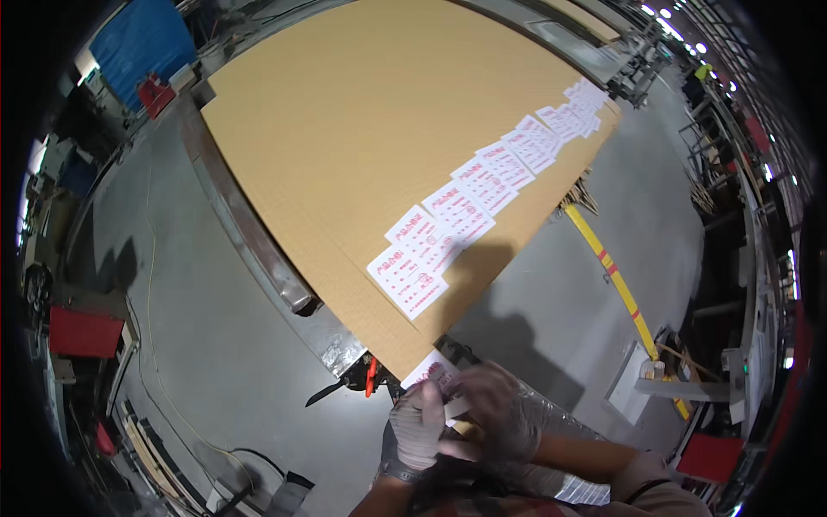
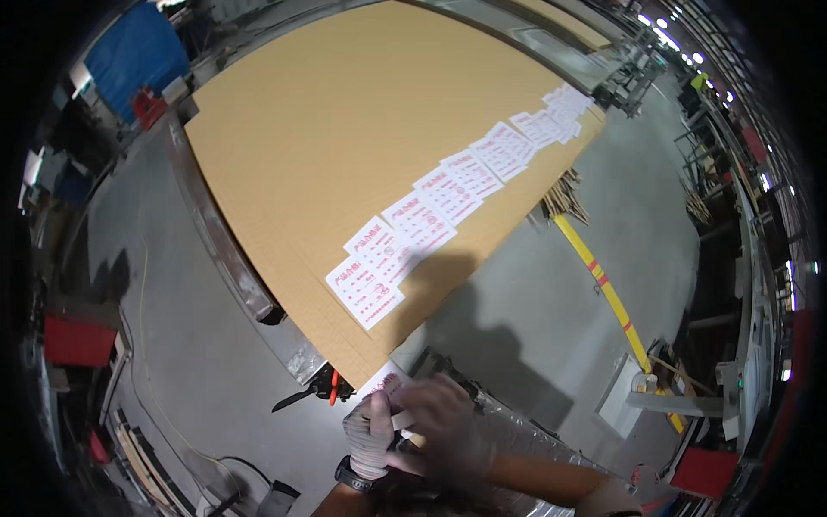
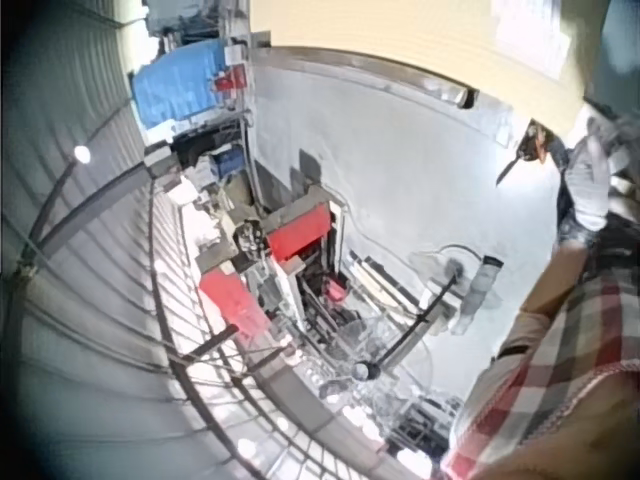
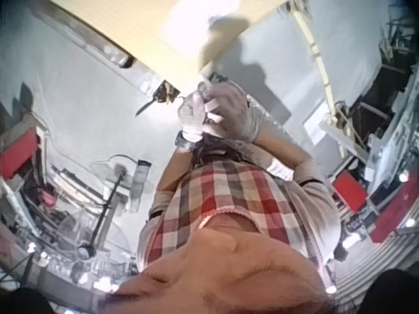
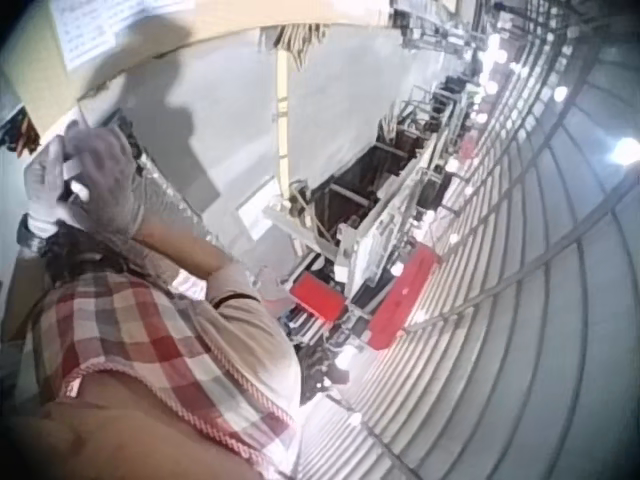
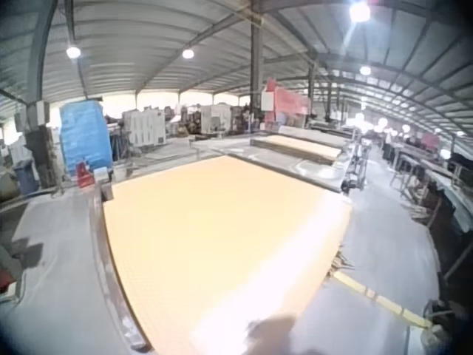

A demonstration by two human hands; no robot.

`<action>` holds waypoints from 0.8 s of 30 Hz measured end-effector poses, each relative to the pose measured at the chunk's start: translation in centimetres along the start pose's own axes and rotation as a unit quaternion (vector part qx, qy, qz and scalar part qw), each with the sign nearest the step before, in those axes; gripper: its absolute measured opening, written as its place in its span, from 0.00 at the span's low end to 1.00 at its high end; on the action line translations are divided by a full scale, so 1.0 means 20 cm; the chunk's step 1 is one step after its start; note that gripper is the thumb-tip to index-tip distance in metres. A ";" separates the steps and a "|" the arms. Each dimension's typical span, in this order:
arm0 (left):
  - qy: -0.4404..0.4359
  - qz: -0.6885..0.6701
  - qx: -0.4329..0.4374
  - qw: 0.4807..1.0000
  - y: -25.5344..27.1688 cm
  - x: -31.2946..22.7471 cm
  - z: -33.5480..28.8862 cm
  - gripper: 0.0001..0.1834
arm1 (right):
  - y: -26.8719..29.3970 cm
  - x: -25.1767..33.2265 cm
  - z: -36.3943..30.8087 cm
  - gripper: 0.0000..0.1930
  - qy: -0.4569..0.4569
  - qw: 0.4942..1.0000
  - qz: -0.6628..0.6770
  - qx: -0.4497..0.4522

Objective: Cutting cardboard sheets into strips and applying product labels to packaging materials.

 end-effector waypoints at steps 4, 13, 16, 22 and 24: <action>0.110 -0.146 -0.023 0.983 0.01 0.09 0.01 0.12 | 0.02 -0.13 0.03 0.18 0.012 0.939 -0.111 0.324; 0.106 -0.270 0.078 0.954 -0.06 0.15 0.09 0.31 | -0.17 -0.71 -0.39 0.16 -0.177 0.886 -0.087 0.420; 0.032 0.012 0.119 0.992 -0.13 0.35 -0.07 0.28 | -0.13 -0.71 -0.26 0.19 -0.247 0.897 -0.058 0.361; 0.030 0.141 0.109 0.984 -0.20 0.35 -0.16 0.24 | -0.10 -0.27 -0.09 0.28 -0.083 0.949 0.005 0.304; 0.091 0.336 0.110 0.931 -0.13 0.54 -0.03 0.28 | -0.16 -0.27 -0.13 0.26 -0.162 0.919 0.026 0.358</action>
Point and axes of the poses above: each hand's wrist, its own z-axis towards the middle knuckle, its own y-axis out of the back of the hand, x = y × z, the point moved 5 cm from there along z, towards the middle knuckle, and after that the axes turned 14 degrees about y, right-handed, at the moved point
